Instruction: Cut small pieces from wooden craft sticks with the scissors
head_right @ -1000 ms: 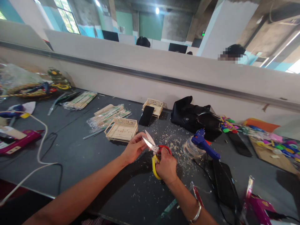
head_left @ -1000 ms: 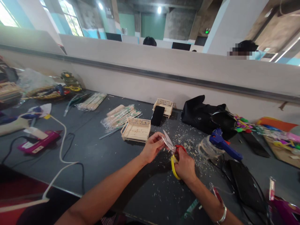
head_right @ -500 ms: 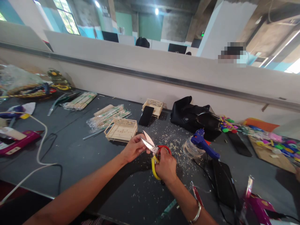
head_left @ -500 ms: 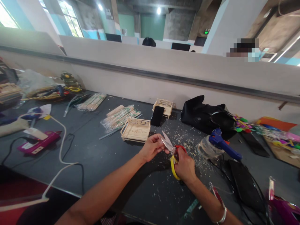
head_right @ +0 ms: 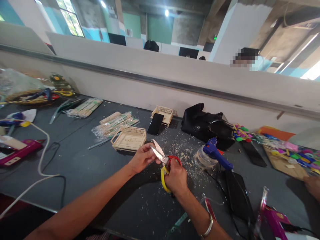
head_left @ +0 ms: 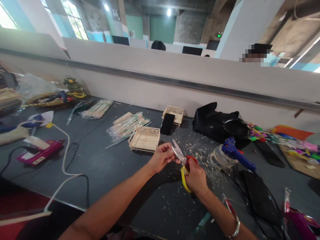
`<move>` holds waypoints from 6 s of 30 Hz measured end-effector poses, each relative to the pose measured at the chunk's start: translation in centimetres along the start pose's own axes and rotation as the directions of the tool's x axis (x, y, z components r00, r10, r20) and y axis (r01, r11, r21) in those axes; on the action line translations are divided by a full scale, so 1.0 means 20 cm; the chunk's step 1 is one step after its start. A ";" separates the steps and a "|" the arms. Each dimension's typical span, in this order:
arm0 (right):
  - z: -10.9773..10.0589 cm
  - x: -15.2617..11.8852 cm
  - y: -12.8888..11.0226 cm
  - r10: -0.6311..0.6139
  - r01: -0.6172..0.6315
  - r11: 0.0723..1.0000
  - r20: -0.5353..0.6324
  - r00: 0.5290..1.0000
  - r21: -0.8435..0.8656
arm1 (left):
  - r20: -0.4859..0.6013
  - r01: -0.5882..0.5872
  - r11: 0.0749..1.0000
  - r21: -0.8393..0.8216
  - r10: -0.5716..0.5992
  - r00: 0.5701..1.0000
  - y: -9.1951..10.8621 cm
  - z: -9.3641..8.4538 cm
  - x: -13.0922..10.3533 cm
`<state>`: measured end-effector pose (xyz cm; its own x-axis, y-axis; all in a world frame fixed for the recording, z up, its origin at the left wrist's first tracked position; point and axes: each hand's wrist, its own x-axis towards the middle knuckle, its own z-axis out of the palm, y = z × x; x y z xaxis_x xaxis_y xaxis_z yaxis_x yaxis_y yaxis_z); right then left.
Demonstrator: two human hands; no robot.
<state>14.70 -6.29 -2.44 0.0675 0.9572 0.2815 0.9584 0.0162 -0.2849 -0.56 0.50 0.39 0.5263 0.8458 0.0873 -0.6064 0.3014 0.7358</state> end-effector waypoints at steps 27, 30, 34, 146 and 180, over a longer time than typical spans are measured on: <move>-0.07 0.01 -0.04 -0.016 -0.001 0.994 0.146 0.989 0.111 | 0.068 0.027 0.998 0.057 -0.031 0.997 0.00 -0.06 0.00; -0.08 0.01 -0.05 -0.002 -0.014 0.995 0.161 0.987 0.095 | 0.078 0.026 0.997 0.074 -0.032 0.996 0.00 -0.06 0.00; -0.09 0.01 -0.06 0.014 -0.028 0.997 0.175 0.984 0.077 | 0.076 0.020 0.997 0.078 -0.025 0.997 0.01 -0.05 0.00; -0.08 0.03 -0.05 0.013 -0.027 0.997 0.175 0.984 0.074 | 0.130 -0.186 0.927 0.325 0.151 0.980 0.04 -0.03 0.01; 0.02 0.01 0.07 0.074 -0.049 0.900 -0.043 0.996 0.433 | 0.016 -0.095 0.942 0.323 0.095 0.995 0.04 -0.01 -0.01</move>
<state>15.89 -6.04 -3.06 0.1506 0.9424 0.2988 0.7392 0.0934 -0.6670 -1.28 0.58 0.73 0.4759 0.8634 0.1672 -0.4287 0.0617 0.9013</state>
